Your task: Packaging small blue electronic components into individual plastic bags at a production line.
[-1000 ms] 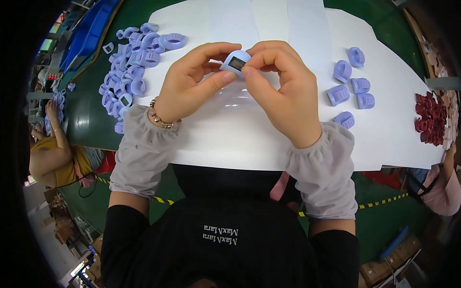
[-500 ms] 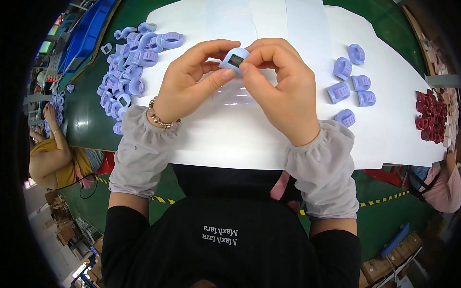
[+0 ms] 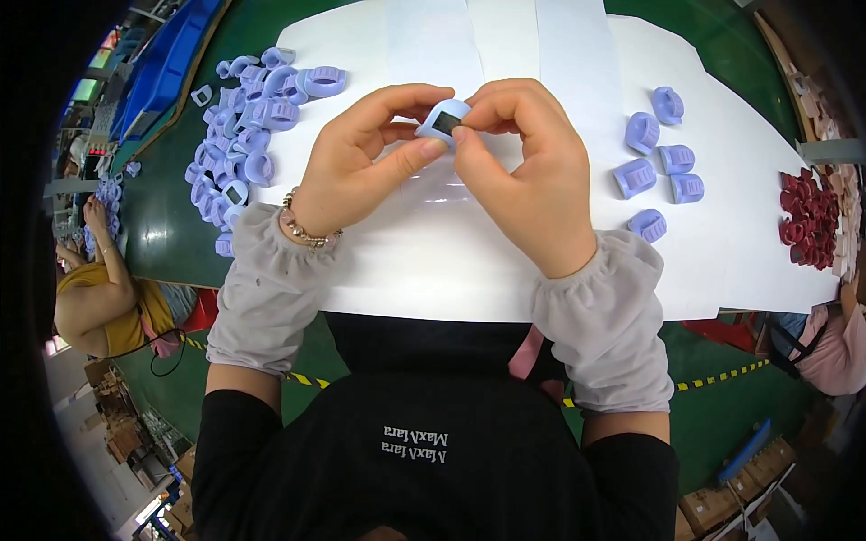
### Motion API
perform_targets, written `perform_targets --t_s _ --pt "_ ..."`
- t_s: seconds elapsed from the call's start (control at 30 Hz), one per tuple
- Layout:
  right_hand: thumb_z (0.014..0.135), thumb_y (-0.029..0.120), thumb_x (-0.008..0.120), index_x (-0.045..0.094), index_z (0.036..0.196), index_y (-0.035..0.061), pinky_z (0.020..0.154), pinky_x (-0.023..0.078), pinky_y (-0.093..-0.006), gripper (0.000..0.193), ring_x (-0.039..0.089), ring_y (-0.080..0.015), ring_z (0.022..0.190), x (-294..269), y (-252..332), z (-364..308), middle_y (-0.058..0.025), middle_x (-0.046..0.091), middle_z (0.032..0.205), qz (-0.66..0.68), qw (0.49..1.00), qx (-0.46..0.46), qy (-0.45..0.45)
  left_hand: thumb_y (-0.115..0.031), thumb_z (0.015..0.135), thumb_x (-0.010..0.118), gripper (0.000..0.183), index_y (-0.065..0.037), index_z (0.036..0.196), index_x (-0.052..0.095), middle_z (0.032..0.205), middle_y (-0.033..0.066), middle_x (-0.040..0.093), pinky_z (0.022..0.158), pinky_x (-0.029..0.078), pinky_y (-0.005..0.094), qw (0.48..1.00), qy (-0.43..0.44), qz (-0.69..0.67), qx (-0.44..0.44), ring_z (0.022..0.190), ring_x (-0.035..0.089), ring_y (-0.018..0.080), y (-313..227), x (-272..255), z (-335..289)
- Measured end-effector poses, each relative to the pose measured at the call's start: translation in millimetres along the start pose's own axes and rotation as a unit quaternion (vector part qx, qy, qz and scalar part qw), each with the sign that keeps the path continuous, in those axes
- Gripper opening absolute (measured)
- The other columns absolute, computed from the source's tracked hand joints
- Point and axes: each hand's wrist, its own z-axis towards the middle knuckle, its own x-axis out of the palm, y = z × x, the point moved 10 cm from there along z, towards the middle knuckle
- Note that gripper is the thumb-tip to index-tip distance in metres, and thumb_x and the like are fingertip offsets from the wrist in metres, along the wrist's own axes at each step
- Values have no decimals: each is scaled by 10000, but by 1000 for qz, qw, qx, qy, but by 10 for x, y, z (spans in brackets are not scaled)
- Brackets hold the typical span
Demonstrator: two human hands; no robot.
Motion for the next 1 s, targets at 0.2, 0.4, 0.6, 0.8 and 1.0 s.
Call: perform_targets --t_s 0.2,0.4,0.6,0.8,1.0 --pt "847 -6 650 607 1003 1 717 419 -190 162 498 -72 788 48 -117 -24 -12 576 923 25 990 137 16 -20 865 659 433 14 1268 506 1215 99 556 940 470 308 999 32 -20 -19 1109 543 161 15 50 -10" --pt "892 150 650 618 1041 -1 626 402 -186 214 500 -45 694 55 -284 -75 7 591 823 162 953 256 16 3 836 686 521 26 1285 422 1211 96 538 972 455 311 994 36 -89 -44 1115 536 163 70 77 -3" --pt "875 184 681 639 1032 8 551 363 -189 240 475 -37 634 -701 -68 -110 23 567 719 -215 955 190 -71 -145 787 731 331 -52 1084 617 983 115 597 840 494 367 942 -110 298 113 964 587 261 -204 -407 -18" --pt "870 187 679 635 1086 21 583 407 -236 276 460 -96 633 -1628 182 -182 -16 524 709 -517 825 141 -179 -193 767 735 270 -101 1018 698 935 102 593 752 455 370 785 -244 570 0 841 556 284 -11 -1128 -182" --pt "850 90 647 659 997 -4 720 465 -274 175 580 -189 790 -490 190 97 -91 612 859 -322 946 10 42 -197 829 697 203 -63 982 694 884 82 633 666 468 296 937 -240 254 20 732 595 175 62 -1009 -83"
